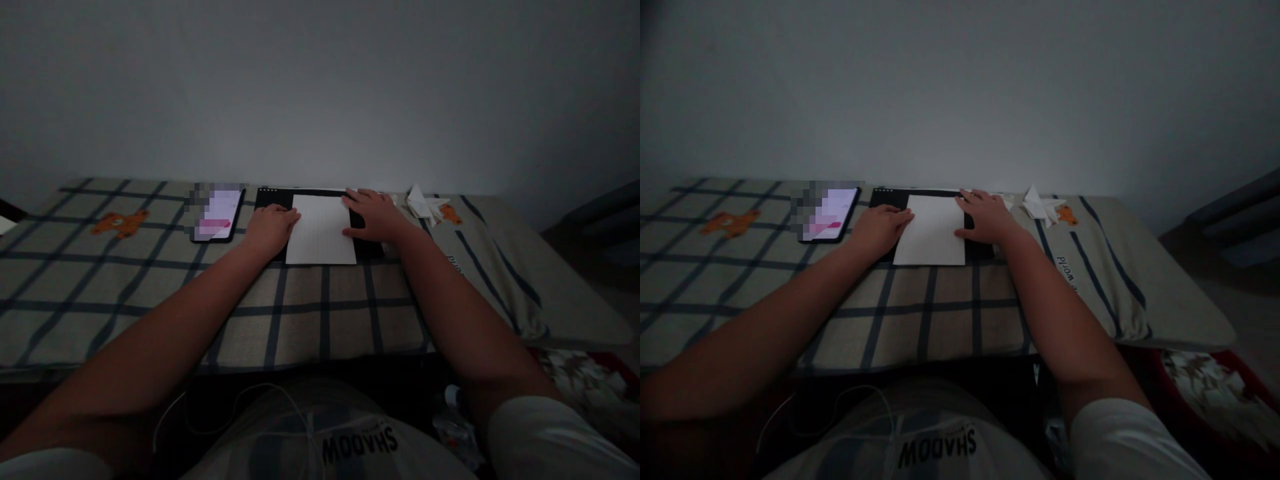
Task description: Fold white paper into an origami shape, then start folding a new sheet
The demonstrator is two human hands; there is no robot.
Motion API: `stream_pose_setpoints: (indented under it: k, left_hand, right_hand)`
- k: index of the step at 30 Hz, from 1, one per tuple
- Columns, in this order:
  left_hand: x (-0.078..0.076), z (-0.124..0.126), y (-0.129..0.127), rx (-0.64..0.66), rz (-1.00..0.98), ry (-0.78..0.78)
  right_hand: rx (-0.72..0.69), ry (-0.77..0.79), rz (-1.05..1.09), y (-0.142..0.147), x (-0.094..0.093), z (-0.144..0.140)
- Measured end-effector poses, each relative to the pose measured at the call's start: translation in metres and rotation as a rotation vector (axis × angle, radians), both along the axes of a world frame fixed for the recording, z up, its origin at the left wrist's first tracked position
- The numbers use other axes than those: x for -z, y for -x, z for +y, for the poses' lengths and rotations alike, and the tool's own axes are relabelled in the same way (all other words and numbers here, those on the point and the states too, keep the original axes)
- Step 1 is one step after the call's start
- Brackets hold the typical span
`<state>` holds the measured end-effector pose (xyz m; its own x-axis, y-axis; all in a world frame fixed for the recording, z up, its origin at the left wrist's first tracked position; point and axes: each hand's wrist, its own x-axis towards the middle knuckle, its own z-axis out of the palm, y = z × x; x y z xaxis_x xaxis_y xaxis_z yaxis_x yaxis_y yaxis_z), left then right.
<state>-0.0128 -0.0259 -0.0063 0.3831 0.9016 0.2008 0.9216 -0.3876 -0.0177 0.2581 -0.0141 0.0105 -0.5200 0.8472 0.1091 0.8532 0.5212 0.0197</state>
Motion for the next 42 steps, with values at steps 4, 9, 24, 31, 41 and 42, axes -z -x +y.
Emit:
stream_pose_setpoints:
  k: [4,9,24,31,41,42]
  left_hand:
    - [0.000,0.000,0.000,0.004,0.000,-0.011]
    - [-0.003,0.001,0.003,0.044,0.010,-0.027]
    - [-0.008,-0.027,-0.012,0.022,0.088,-0.021]
    - [-0.007,-0.033,-0.017,0.012,0.116,-0.056]
    - [-0.014,-0.041,-0.022,0.027,0.161,-0.087]
    - [-0.014,-0.042,-0.022,0.030,0.165,-0.097]
  right_hand:
    - [-0.105,0.005,0.038,0.008,0.000,-0.005]
    - [-0.259,0.129,0.062,0.022,0.013,-0.004]
    - [-0.237,0.186,-0.014,0.028,0.020,-0.004]
    - [-0.214,0.209,-0.024,0.029,0.018,-0.005]
    - [-0.225,0.207,0.000,0.027,0.021,-0.003]
    - [-0.225,0.208,0.000,0.027,0.021,-0.003]
